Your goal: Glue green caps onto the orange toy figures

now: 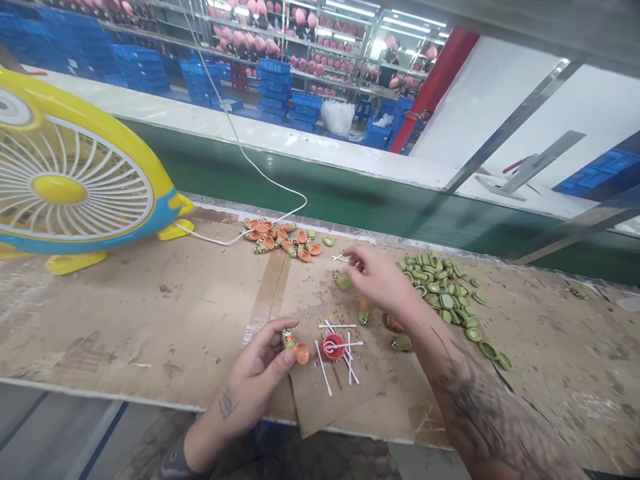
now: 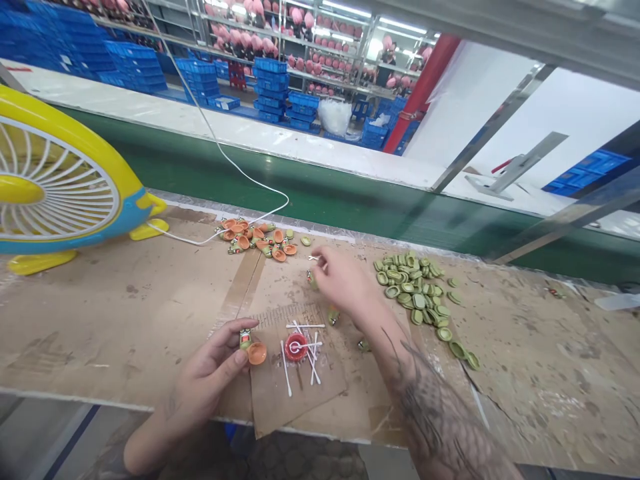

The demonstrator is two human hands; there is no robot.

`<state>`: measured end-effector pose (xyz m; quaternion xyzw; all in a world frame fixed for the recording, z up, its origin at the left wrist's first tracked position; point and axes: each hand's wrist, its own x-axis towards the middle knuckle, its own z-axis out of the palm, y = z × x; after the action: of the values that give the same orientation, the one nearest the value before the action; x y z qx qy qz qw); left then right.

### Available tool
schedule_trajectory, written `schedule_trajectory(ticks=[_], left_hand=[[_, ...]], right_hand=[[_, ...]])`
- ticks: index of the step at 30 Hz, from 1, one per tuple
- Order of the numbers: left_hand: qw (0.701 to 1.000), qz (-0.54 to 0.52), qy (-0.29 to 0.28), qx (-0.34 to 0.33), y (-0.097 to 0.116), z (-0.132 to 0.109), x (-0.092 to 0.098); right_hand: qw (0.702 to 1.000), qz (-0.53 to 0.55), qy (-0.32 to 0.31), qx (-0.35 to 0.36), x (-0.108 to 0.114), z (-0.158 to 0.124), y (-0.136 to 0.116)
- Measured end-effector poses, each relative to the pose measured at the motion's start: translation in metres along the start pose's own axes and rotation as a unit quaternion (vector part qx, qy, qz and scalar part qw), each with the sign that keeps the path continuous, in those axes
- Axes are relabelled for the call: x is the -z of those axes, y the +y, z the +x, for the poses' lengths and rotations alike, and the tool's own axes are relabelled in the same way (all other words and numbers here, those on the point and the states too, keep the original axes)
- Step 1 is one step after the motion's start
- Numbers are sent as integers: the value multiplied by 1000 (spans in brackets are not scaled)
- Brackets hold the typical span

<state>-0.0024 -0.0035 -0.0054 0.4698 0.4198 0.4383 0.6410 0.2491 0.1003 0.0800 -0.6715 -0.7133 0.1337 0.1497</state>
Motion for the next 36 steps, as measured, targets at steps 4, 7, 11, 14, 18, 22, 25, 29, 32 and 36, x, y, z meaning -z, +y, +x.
schedule_trajectory(ticks=[4, 7, 11, 14, 18, 22, 25, 29, 32, 36], left_hand=[[1000, -19, 8, -7, -2, 0, 2], [1000, -19, 11, -8, -3, -2, 4], [999, -45, 17, 8, 1, -3, 1], [998, -34, 49, 27, 7, -4, -5], [996, -8, 74, 46, 12, -4, -7], [996, 3, 79, 49, 16, -4, -8], [996, 6, 82, 44, 19, -5, -10], [996, 14, 84, 35, 20, -5, -11], [995, 39, 91, 33, 19, -5, -9], [993, 58, 90, 42, 15, -6, -7]], right_hand=[[994, -70, -83, 9, 2, 54, -14], [985, -116, -124, 3, 2, 61, -16], [980, -129, -148, 33, -3, 46, -15], [973, -130, -183, 55, -6, 30, -10], [977, -143, -157, 8, 10, 15, 20], [976, -180, -52, -113, 46, 9, 76], [966, -187, -37, -172, 57, 6, 112], [972, -157, -16, -174, 51, -5, 128], [979, -122, 22, -160, 51, -32, 119], [989, -55, 0, -140, 57, -97, 103]])
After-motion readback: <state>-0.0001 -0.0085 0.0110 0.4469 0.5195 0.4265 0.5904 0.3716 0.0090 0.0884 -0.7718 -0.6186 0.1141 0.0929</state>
